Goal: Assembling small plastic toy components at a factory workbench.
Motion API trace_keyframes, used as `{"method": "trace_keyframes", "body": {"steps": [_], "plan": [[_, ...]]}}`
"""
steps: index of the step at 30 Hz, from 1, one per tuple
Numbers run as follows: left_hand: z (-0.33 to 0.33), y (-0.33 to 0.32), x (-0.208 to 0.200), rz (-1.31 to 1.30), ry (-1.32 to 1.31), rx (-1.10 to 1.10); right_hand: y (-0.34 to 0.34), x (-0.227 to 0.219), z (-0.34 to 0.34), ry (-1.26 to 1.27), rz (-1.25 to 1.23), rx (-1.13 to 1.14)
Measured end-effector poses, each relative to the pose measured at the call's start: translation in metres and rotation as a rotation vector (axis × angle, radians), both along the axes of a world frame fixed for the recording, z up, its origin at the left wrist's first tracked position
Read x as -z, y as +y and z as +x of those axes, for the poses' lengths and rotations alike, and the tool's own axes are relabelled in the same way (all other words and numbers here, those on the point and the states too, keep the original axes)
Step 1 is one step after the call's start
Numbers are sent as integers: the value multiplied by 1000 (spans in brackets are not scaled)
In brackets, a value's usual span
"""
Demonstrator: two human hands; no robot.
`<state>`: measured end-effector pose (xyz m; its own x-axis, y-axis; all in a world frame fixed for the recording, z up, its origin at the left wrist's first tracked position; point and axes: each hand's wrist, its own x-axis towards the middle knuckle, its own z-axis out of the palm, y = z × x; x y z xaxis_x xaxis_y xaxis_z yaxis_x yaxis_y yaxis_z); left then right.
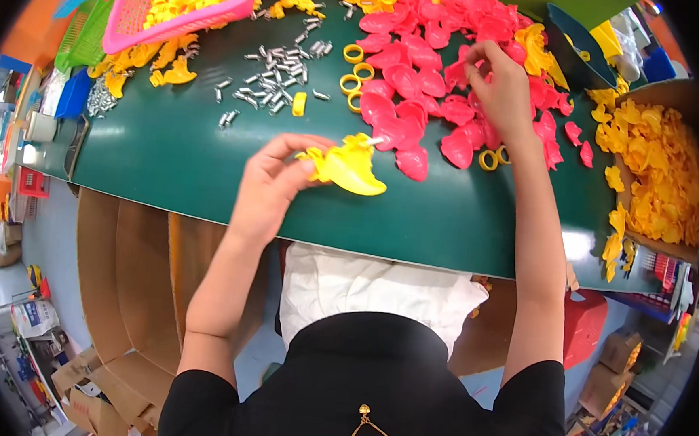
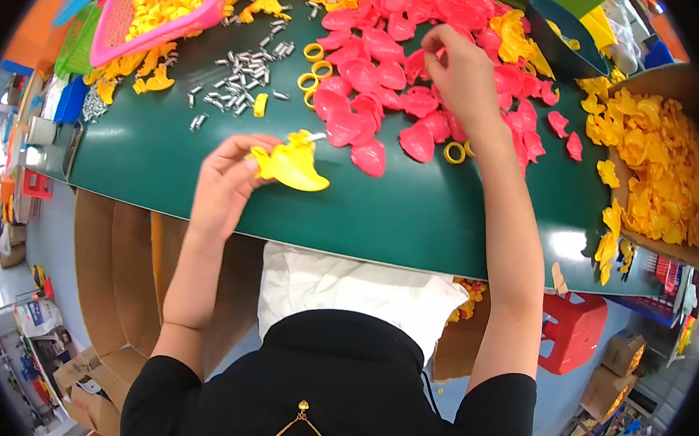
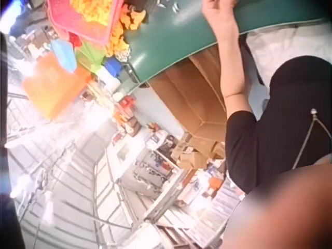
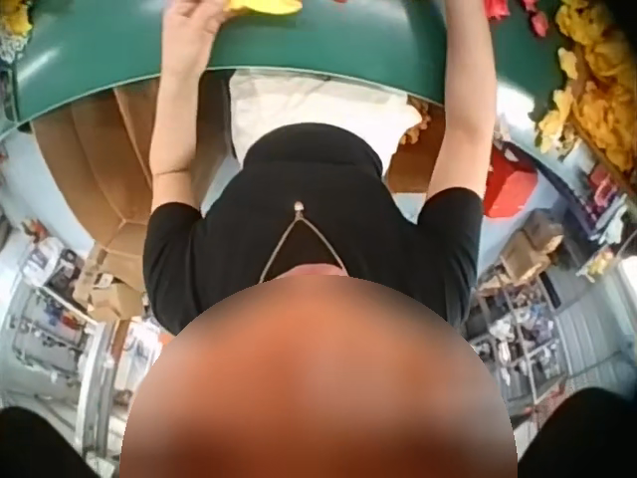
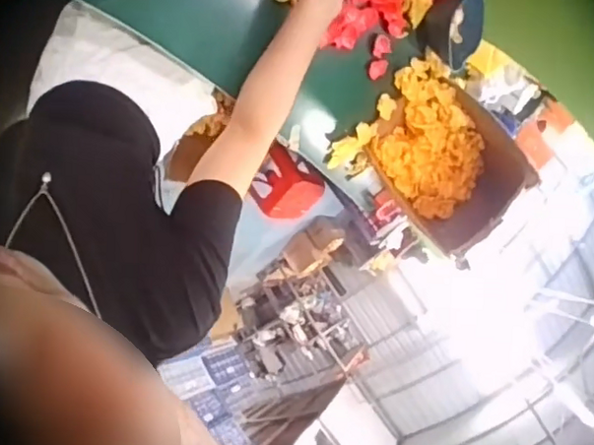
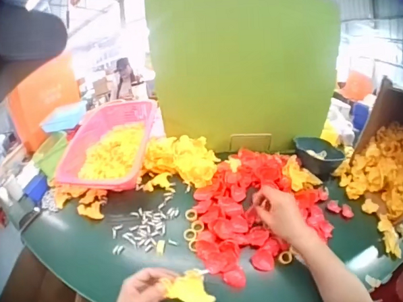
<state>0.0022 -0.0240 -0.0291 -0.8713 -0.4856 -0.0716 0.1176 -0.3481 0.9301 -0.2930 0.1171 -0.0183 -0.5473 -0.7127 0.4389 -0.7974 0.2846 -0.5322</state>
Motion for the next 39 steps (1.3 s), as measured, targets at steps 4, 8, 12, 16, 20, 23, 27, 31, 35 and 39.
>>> {"method": "trace_keyframes", "body": {"steps": [4, 8, 12, 16, 20, 23, 27, 31, 35, 39], "plan": [[-2, 30, 4, -292, -150, -17, 16, 5, 14, 407, -64, 6], [2, 37, -17, -1057, -173, -140, 39, -10, 32, 320, -171, 157], [3, 52, -7, -1710, -143, -52, 79, -23, 96, -372, -198, 184], [-15, 62, 5, -1976, -65, -26, 100, 8, 129, -823, -240, 89], [-3, 76, 13, -1831, 219, 159, 101, 13, 144, -1007, -299, 127], [-5, 88, 23, -1807, 272, 148, 100, 15, 151, -943, -288, 154], [-14, 93, 35, -1638, 259, 5, 95, 7, 166, -487, -151, 147], [-17, 91, 33, -1674, 257, -23, 82, 12, 167, -302, -127, 61], [-18, 91, 35, -1625, 274, -36, 78, 21, 166, -203, -123, 66], [-16, 92, 39, -1636, 266, -41, 77, 18, 170, -97, -115, 88]]}}
